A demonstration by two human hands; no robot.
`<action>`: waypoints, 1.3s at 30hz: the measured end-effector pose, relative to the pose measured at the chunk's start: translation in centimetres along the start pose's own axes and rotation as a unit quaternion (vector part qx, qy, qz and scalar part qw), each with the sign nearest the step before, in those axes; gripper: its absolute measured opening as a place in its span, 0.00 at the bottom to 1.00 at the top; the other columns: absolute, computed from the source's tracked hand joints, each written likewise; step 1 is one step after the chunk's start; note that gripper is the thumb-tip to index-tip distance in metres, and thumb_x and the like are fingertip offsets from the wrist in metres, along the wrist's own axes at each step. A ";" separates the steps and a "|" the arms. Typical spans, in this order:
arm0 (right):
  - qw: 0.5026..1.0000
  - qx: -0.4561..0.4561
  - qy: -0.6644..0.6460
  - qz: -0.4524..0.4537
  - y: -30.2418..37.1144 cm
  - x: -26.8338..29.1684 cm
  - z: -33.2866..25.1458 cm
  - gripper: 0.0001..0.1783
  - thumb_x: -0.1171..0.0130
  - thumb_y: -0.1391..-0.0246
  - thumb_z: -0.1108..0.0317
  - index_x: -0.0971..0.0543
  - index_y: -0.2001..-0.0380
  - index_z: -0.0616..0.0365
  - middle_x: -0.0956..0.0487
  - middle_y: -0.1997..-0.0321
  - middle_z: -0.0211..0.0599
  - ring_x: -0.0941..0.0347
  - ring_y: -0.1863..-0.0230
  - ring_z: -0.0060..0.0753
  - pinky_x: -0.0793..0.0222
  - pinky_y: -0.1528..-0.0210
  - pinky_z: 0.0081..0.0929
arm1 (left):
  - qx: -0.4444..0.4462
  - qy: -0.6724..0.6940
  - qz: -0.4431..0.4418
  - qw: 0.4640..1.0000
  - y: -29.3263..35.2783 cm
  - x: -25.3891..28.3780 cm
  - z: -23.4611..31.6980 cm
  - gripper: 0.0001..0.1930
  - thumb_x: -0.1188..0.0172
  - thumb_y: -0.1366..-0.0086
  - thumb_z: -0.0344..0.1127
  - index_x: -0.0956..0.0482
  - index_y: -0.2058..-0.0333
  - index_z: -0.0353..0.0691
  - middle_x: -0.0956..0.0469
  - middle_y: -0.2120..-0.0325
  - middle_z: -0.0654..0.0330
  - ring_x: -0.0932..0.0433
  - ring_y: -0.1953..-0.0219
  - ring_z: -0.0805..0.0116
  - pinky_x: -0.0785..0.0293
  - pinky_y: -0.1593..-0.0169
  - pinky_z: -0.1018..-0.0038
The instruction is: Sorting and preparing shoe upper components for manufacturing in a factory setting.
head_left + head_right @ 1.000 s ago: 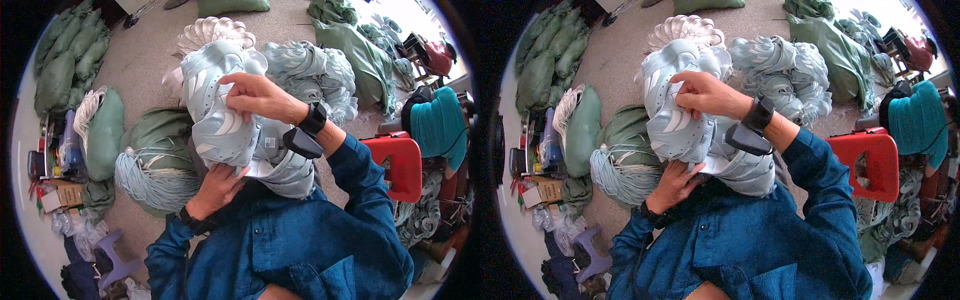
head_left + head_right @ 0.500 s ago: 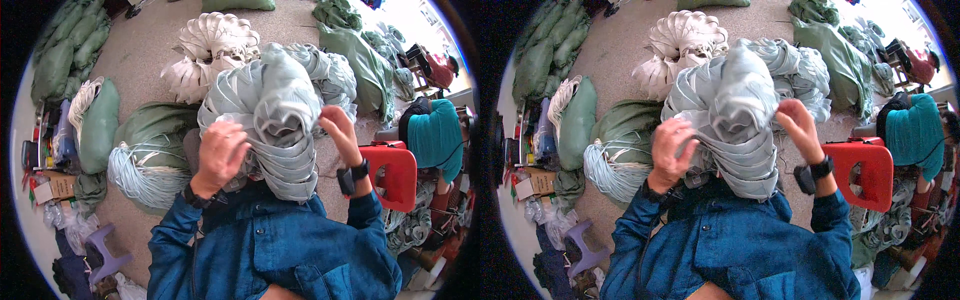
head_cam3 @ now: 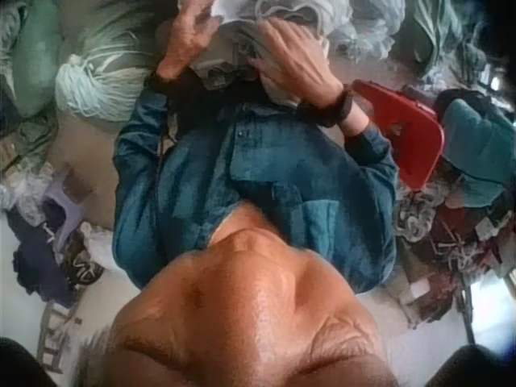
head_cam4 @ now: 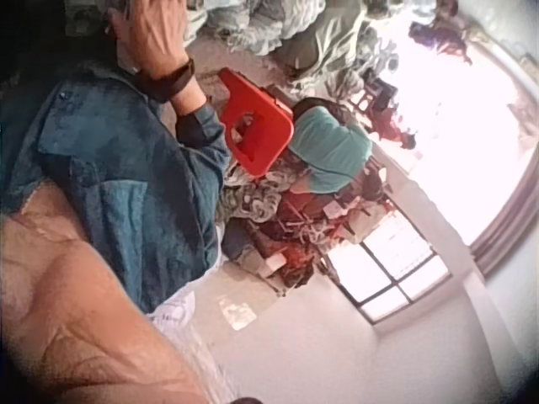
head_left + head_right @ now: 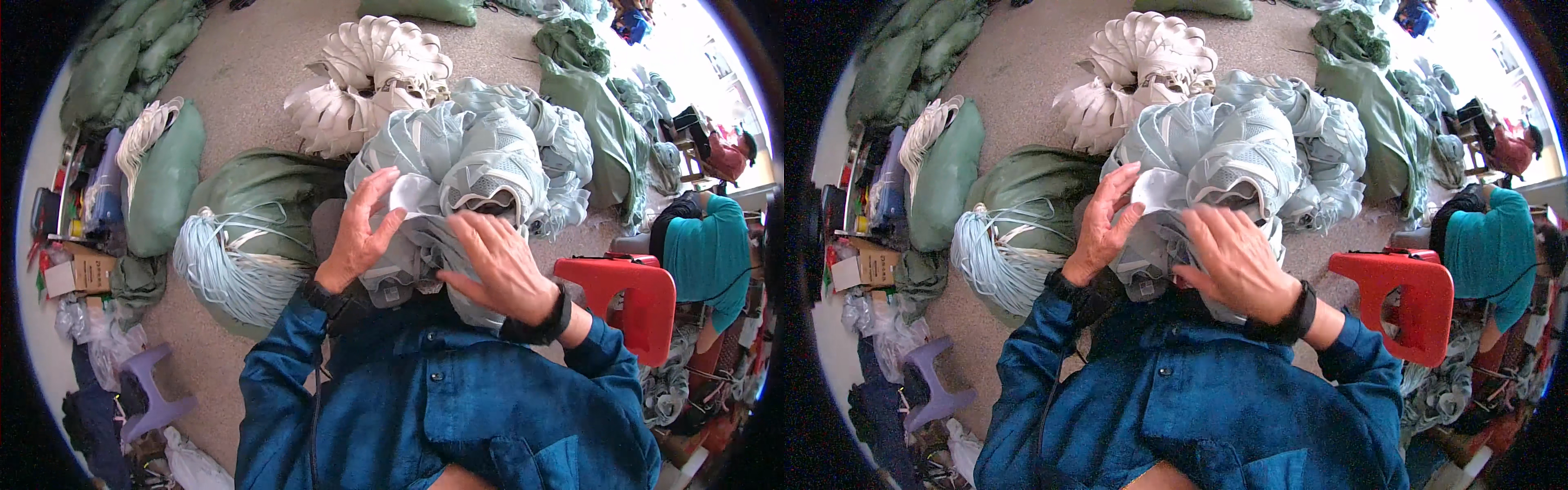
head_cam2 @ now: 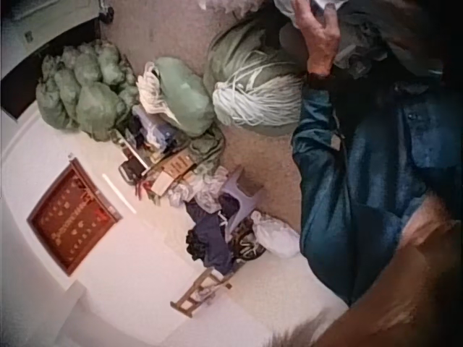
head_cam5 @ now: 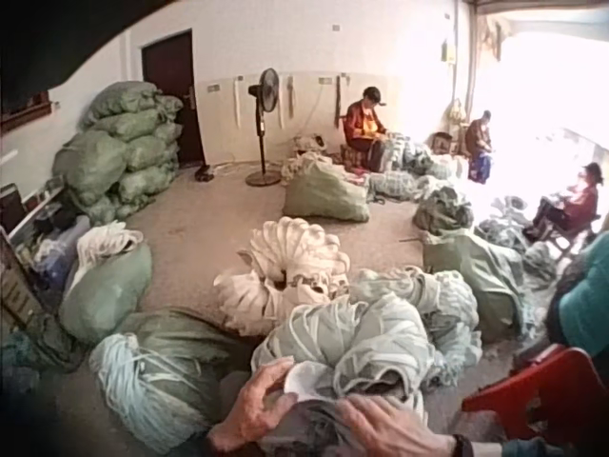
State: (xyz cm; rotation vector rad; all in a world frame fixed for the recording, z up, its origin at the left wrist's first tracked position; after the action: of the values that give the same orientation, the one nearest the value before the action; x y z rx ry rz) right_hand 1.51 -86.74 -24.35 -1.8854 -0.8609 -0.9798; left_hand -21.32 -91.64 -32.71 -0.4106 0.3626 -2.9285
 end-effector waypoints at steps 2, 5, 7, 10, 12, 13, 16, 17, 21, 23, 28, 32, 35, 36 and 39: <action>0.998 -0.034 -0.015 -0.058 -0.4 -1.7 0.9 0.33 0.30 0.53 0.53 0.30 0.52 0.63 0.23 0.62 0.48 0.24 0.59 0.50 0.30 0.57 0.43 | -0.003 0.088 0.009 0.996 0.0 -0.4 -0.2 0.24 0.41 0.33 0.31 0.33 0.40 0.37 0.34 0.39 0.53 0.30 0.40 0.61 0.32 0.38 0.67; 0.986 -0.070 -0.014 -0.153 -0.4 -4.3 1.8 0.28 0.30 0.54 0.50 0.30 0.63 0.62 0.24 0.72 0.49 0.23 0.69 0.54 0.29 0.66 0.44 | 0.041 0.209 0.013 0.977 -0.5 -1.4 -0.1 0.23 0.43 0.32 0.29 0.34 0.40 0.37 0.34 0.40 0.55 0.30 0.40 0.61 0.31 0.38 0.67; 0.978 -0.056 0.007 -0.200 -0.9 -5.6 2.3 0.27 0.31 0.55 0.50 0.28 0.68 0.63 0.23 0.73 0.52 0.23 0.68 0.56 0.29 0.65 0.46 | 0.041 0.217 0.016 0.975 -0.6 -1.4 -0.4 0.24 0.43 0.32 0.27 0.36 0.39 0.38 0.34 0.40 0.57 0.30 0.41 0.62 0.31 0.40 0.68; 0.972 -0.077 -0.019 -0.220 -1.1 -6.5 4.0 0.20 0.34 0.54 0.55 0.24 0.70 0.63 0.22 0.73 0.54 0.23 0.68 0.58 0.27 0.65 0.47 | 0.053 0.230 0.038 0.971 -0.1 -1.1 -2.2 0.22 0.43 0.32 0.30 0.34 0.40 0.37 0.31 0.43 0.56 0.29 0.42 0.63 0.31 0.41 0.70; 0.966 -0.078 -0.070 -0.235 -1.5 -6.1 4.7 0.16 0.37 0.54 0.60 0.23 0.70 0.64 0.21 0.73 0.56 0.24 0.68 0.63 0.27 0.63 0.48 | 0.114 0.196 0.042 0.973 0.5 -0.1 -3.7 0.20 0.45 0.30 0.33 0.32 0.42 0.35 0.27 0.46 0.55 0.28 0.44 0.64 0.31 0.42 0.71; 0.967 -0.074 -0.067 -0.236 -1.3 -5.3 4.8 0.16 0.37 0.54 0.60 0.23 0.70 0.64 0.21 0.73 0.56 0.24 0.68 0.63 0.27 0.63 0.48 | 0.111 0.197 0.046 0.973 1.1 0.1 -4.3 0.20 0.45 0.30 0.33 0.32 0.42 0.35 0.27 0.46 0.55 0.28 0.44 0.64 0.31 0.42 0.71; 0.971 -0.077 -0.169 -0.151 -2.0 -0.6 5.0 0.14 0.36 0.52 0.64 0.21 0.66 0.65 0.21 0.76 0.46 0.23 0.74 0.43 0.28 0.69 0.37 | 0.085 0.068 -0.032 0.994 2.8 -0.2 -4.1 0.19 0.48 0.31 0.34 0.30 0.44 0.34 0.26 0.48 0.53 0.28 0.45 0.61 0.32 0.41 0.66; 0.961 -0.122 -0.210 -0.130 -2.8 2.3 4.0 0.14 0.35 0.51 0.66 0.20 0.65 0.65 0.22 0.77 0.41 0.24 0.76 0.33 0.29 0.71 0.32 | 0.083 0.070 -0.020 0.994 2.6 -0.4 -3.6 0.19 0.48 0.31 0.34 0.30 0.44 0.34 0.26 0.48 0.53 0.28 0.45 0.61 0.32 0.41 0.66; 0.955 -0.178 -0.235 -0.009 -5.9 9.1 2.2 0.13 0.34 0.48 0.68 0.19 0.63 0.66 0.19 0.73 0.26 0.27 0.74 0.14 0.32 0.73 0.19 | -0.084 -0.098 -0.003 0.992 0.3 1.0 0.1 0.20 0.48 0.33 0.36 0.28 0.44 0.35 0.28 0.47 0.47 0.34 0.40 0.50 0.42 0.35 0.61; 0.951 -0.179 -0.248 0.035 -7.5 9.8 2.3 0.12 0.34 0.48 0.69 0.19 0.64 0.67 0.19 0.72 0.26 0.27 0.73 0.13 0.32 0.72 0.18 | -0.047 -0.112 -0.109 0.987 -1.5 2.7 2.4 0.22 0.50 0.33 0.33 0.31 0.41 0.34 0.29 0.44 0.49 0.33 0.40 0.54 0.40 0.35 0.64; 0.969 -0.074 -0.234 0.029 -11.4 7.5 1.3 0.13 0.34 0.50 0.67 0.19 0.66 0.67 0.21 0.76 0.31 0.29 0.75 0.17 0.32 0.73 0.22 | 0.093 0.040 -0.286 0.953 -4.8 4.4 4.3 0.27 0.42 0.39 0.37 0.30 0.42 0.31 0.24 0.48 0.54 0.27 0.47 0.67 0.34 0.41 0.71; 0.969 -0.057 -0.237 0.034 -13.3 5.9 3.6 0.14 0.35 0.51 0.65 0.20 0.68 0.67 0.21 0.77 0.36 0.29 0.76 0.21 0.31 0.72 0.25 | 0.126 0.078 -0.346 0.927 -3.7 5.0 4.1 0.29 0.41 0.42 0.38 0.29 0.43 0.30 0.24 0.48 0.52 0.27 0.47 0.64 0.33 0.41 0.70; 0.966 -0.072 -0.245 0.044 -14.5 5.4 6.1 0.14 0.36 0.49 0.65 0.20 0.67 0.67 0.20 0.75 0.34 0.27 0.75 0.19 0.29 0.71 0.23 | 0.055 -0.043 -0.386 0.920 -4.1 5.6 5.3 0.30 0.39 0.44 0.40 0.28 0.45 0.30 0.24 0.49 0.49 0.28 0.45 0.57 0.34 0.40 0.69; 0.938 -0.117 -0.319 0.066 -14.6 5.4 7.1 0.13 0.36 0.48 0.65 0.20 0.66 0.67 0.19 0.74 0.32 0.26 0.74 0.18 0.29 0.71 0.22 | 0.057 -0.042 -0.388 0.919 -4.0 5.3 5.2 0.30 0.39 0.44 0.40 0.28 0.45 0.30 0.24 0.49 0.49 0.28 0.45 0.57 0.34 0.40 0.69; 0.883 -0.197 -0.411 0.108 -12.7 5.7 9.2 0.14 0.38 0.46 0.65 0.19 0.62 0.66 0.18 0.69 0.28 0.25 0.73 0.17 0.29 0.71 0.18 | 0.074 -0.050 -0.337 0.937 -4.4 3.7 4.6 0.30 0.36 0.47 0.45 0.25 0.47 0.34 0.26 0.49 0.47 0.31 0.42 0.49 0.40 0.35 0.60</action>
State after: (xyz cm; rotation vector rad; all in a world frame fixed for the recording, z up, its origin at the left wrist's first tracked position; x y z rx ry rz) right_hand -3.64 -72.14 -18.23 -2.7516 -0.9192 -0.1714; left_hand -24.08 -89.13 -26.30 -0.7933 -0.0332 -3.5341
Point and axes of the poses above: each hand's wrist, its own y-axis away from the middle knuckle, its own x-axis out of the back of the hand, z = x × y, the point moved 1 cm from there along -y, towards the middle knuckle
